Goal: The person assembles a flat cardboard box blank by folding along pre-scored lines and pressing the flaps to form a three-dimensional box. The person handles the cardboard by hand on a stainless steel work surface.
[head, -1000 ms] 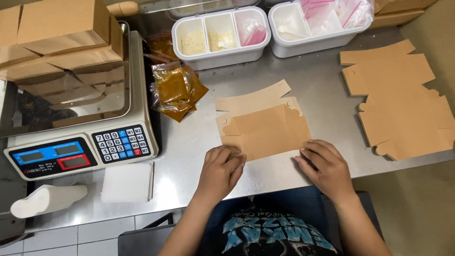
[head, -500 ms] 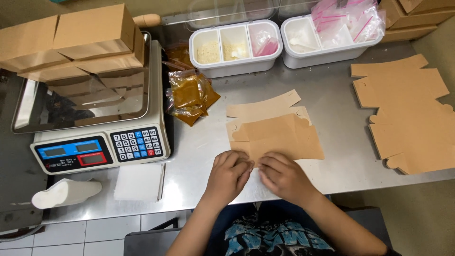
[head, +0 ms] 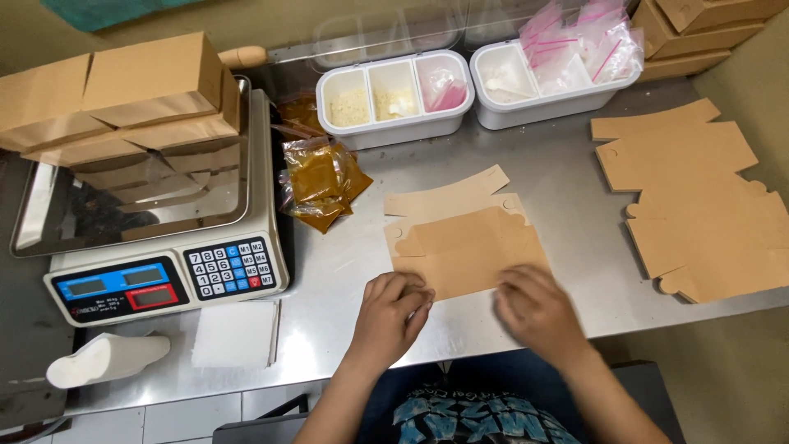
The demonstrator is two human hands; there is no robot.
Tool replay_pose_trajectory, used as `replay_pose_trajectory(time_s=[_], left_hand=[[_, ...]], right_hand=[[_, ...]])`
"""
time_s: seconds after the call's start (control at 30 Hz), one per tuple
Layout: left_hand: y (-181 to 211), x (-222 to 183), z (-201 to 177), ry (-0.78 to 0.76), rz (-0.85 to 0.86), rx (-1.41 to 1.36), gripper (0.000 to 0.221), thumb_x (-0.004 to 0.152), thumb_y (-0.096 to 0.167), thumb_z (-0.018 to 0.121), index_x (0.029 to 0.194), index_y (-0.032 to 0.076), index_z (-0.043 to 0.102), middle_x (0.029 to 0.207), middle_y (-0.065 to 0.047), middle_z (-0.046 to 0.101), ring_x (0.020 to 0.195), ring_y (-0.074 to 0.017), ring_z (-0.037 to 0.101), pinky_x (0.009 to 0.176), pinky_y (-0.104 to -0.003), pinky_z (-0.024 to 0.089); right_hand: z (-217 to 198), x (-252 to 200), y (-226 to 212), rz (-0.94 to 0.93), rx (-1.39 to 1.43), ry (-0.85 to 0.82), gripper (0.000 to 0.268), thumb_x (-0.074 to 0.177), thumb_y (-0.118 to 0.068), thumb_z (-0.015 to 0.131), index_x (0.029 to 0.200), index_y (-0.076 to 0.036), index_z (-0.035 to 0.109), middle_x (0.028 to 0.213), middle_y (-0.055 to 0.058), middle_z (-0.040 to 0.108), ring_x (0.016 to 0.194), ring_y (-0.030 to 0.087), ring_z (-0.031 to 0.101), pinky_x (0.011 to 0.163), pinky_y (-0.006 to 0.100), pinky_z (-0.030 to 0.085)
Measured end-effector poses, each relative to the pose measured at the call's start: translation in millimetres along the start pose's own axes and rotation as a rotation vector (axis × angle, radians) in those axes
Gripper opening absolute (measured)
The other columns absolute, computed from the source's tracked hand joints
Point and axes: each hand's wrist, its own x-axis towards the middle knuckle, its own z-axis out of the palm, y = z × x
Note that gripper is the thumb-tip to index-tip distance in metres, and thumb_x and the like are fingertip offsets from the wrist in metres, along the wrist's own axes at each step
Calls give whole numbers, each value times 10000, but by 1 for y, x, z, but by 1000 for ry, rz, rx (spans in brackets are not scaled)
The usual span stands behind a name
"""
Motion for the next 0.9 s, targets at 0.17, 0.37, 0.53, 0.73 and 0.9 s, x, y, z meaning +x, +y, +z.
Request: replay_pose_trajectory(time_s=[0.17,0.37,0.53,0.73,0.9], left_hand=[[-3,-2,1,119,124,-61,61,825,143,604,854,110,646,937,-31,570,933,-220,510,783,-352,364],[-3,-3,0,94,103,-45,72,829,152,593,856,114,648,952,-16,559,932,-214,497,786,-342,363],[-2,-1,-1,106,97,-80,76,837,158,588,841,120,654,931,-11,570,929,-206,520,799,-345,358],[-1,0,-1,90,111,-85,76,829,142,590,866,118,652,940,-16,570,923,-205,516,797,-344,350],[-1,0,0,116,114,-70,61,830,145,596,838,114,648,935,-15,570,908,-207,514,793,-343,357]], right_hand=[[5,34,-47,-260,214,-187,128,800,-27,585,888,63,566,930,139,589,880,282,555,795,374,499],[-2,38,-35,-246,307,-199,86,788,-32,595,818,48,586,888,115,589,826,261,553,731,342,494],[-14,-1,18,-109,176,-160,142,747,-82,609,880,-36,628,907,88,638,859,217,591,848,331,504],[-32,-1,18,-23,57,-90,112,757,-30,626,853,27,616,937,108,614,874,266,589,825,350,506],[-8,13,-10,-226,86,-117,111,748,-35,629,836,21,592,872,125,602,813,243,568,787,342,504]])
